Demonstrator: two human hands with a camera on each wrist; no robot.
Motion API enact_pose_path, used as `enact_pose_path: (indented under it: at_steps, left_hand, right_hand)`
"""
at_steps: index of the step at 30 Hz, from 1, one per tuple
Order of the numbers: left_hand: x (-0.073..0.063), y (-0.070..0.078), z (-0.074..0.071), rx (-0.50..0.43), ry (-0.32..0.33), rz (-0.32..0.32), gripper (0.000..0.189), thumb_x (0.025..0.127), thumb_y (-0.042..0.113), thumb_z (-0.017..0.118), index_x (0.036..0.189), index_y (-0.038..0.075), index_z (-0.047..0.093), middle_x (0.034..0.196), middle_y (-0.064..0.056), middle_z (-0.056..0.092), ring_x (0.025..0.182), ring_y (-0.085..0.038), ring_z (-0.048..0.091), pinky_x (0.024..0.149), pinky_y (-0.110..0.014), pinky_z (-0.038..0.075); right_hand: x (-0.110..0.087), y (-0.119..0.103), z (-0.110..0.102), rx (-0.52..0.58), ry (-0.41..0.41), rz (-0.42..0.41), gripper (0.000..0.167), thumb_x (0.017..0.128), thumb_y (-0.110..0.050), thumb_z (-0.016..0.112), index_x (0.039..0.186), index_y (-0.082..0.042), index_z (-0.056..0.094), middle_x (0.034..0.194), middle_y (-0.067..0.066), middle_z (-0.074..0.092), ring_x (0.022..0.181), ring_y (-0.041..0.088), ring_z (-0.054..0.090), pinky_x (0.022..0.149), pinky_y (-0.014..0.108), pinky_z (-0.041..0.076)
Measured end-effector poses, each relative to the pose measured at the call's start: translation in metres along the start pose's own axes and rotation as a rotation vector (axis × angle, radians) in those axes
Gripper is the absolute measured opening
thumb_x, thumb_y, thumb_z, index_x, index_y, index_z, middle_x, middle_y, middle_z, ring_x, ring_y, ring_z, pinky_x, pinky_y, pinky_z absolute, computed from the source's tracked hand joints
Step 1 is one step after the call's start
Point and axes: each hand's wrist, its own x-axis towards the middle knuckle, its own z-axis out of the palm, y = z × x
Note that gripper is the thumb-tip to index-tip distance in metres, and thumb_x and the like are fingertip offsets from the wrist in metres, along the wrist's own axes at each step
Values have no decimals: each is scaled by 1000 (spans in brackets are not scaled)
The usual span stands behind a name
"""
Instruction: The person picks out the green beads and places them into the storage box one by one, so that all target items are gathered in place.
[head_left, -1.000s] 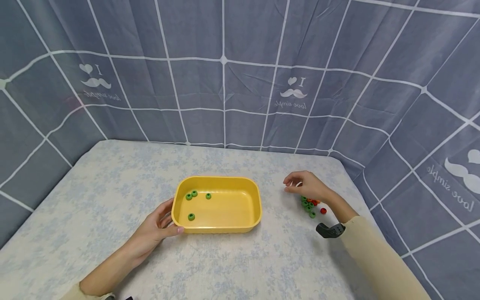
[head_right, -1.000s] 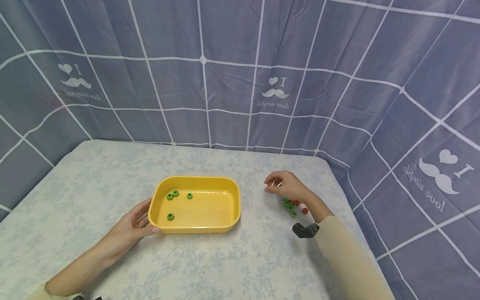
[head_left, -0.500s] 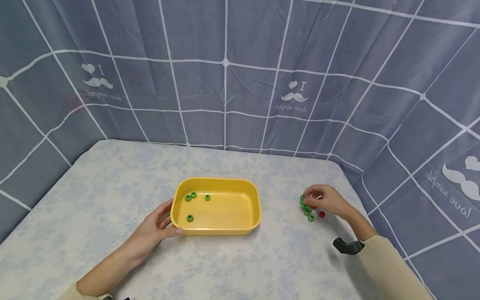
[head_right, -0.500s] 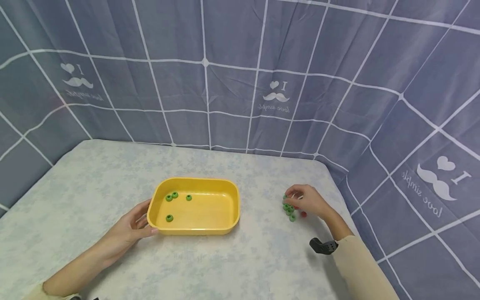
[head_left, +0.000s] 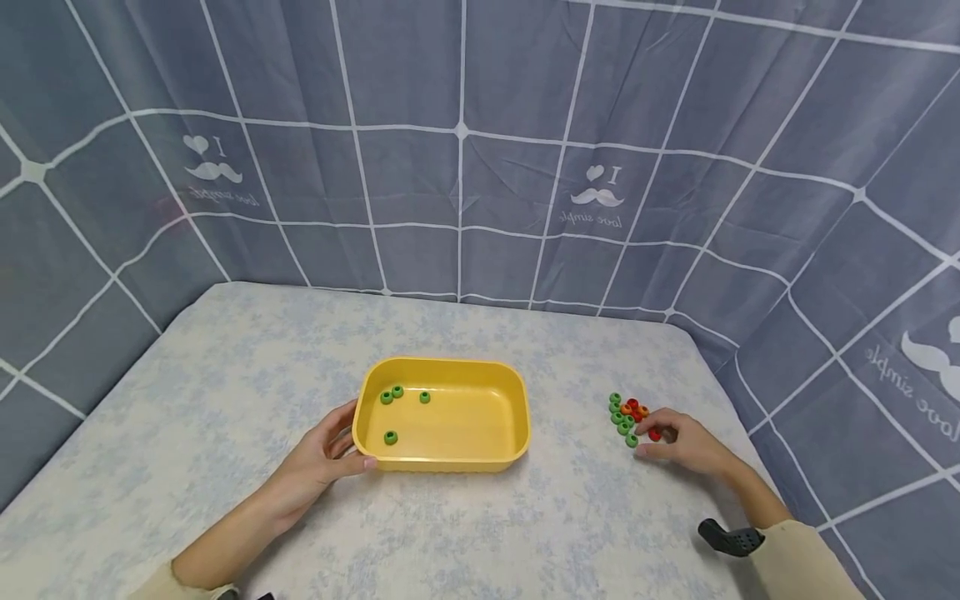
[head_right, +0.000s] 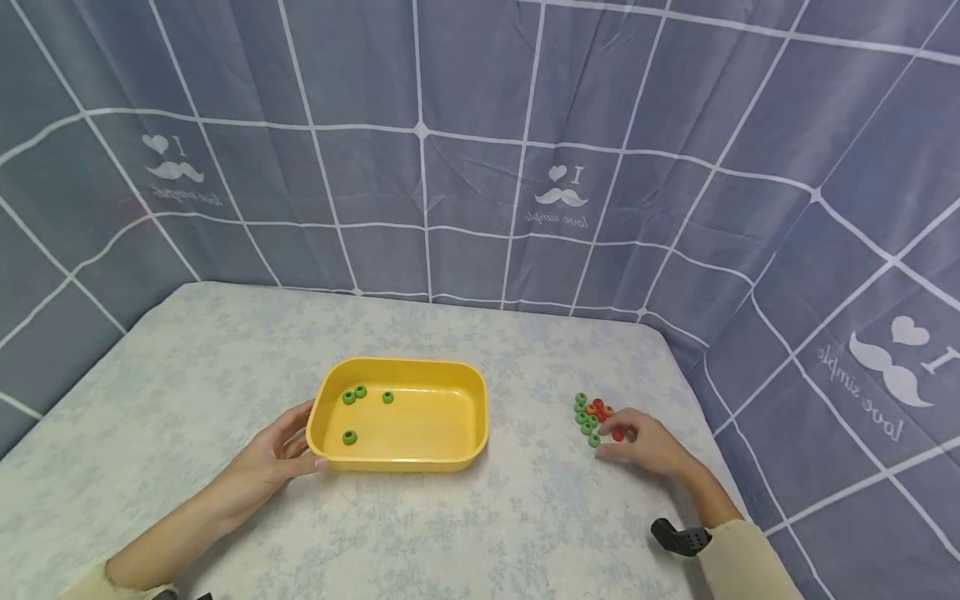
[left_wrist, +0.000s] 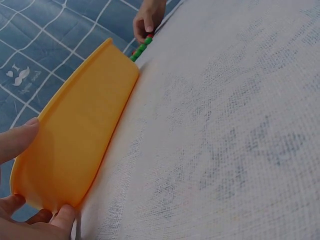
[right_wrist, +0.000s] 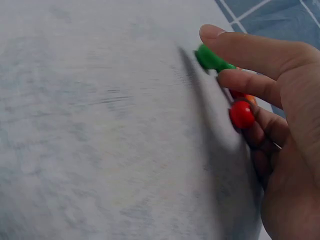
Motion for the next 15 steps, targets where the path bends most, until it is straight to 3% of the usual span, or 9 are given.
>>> enact_pose_path:
  at_steps: [7,15]
  left_hand:
    - [3,-1,-1,7,17,-24,97,94,9,78,167,12,14,171,-14,10,153,-39,20,106,-31,47]
    - [3,-1,0,17,22,-28,97,94,10,78,167,13,14,171,-14,9,154,-38,18,108,-33,46]
  right_hand:
    - [3,8,15,-120,83,-16,29,83,-29,89,101,-16,71,94,-2,56,84,15,48,69,30,41]
    - [4,8,16,-118,151,-9,20,85,-24,88,98,-15,75,94,-4,63,82,13,54,68,30,47]
